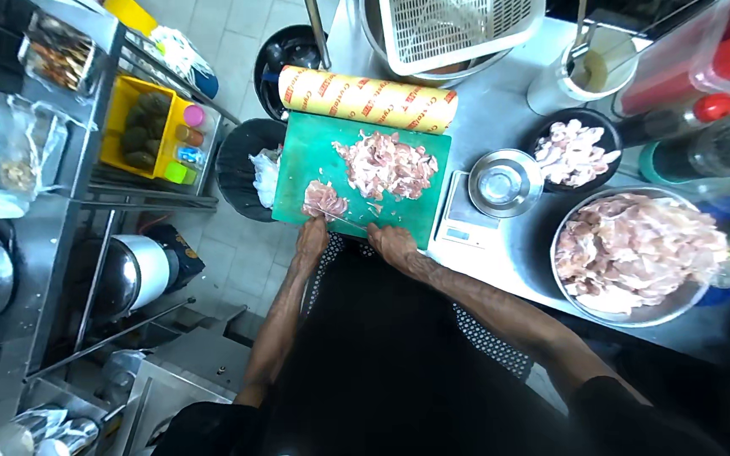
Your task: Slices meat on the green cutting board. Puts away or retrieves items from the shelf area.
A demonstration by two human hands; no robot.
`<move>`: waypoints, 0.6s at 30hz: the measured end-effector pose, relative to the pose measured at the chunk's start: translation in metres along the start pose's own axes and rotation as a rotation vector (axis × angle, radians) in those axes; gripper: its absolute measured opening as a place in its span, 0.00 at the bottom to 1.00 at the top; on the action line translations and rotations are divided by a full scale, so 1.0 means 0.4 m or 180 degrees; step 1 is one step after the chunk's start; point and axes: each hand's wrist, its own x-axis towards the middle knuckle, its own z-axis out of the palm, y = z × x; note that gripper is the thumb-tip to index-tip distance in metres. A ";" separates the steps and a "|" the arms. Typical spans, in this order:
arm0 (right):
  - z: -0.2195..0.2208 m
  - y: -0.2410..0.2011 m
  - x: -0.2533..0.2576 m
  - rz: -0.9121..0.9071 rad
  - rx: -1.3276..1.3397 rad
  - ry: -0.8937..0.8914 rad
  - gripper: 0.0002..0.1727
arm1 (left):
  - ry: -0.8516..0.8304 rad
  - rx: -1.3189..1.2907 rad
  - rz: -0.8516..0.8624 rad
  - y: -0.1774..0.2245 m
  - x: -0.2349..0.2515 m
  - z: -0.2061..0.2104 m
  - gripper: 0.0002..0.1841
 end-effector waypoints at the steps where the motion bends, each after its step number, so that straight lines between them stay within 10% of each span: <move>1: 0.006 -0.016 0.016 -0.0014 0.0062 0.0020 0.14 | -0.0050 0.0048 0.0067 -0.001 0.000 -0.004 0.12; 8: 0.037 -0.050 0.127 -0.0314 0.0434 0.0116 0.20 | 0.0090 0.0175 0.0103 -0.035 0.011 0.036 0.14; 18: 0.061 0.219 -0.030 -0.0349 0.0173 -0.0282 0.22 | 0.0554 -0.0303 0.0075 -0.061 -0.024 0.171 0.15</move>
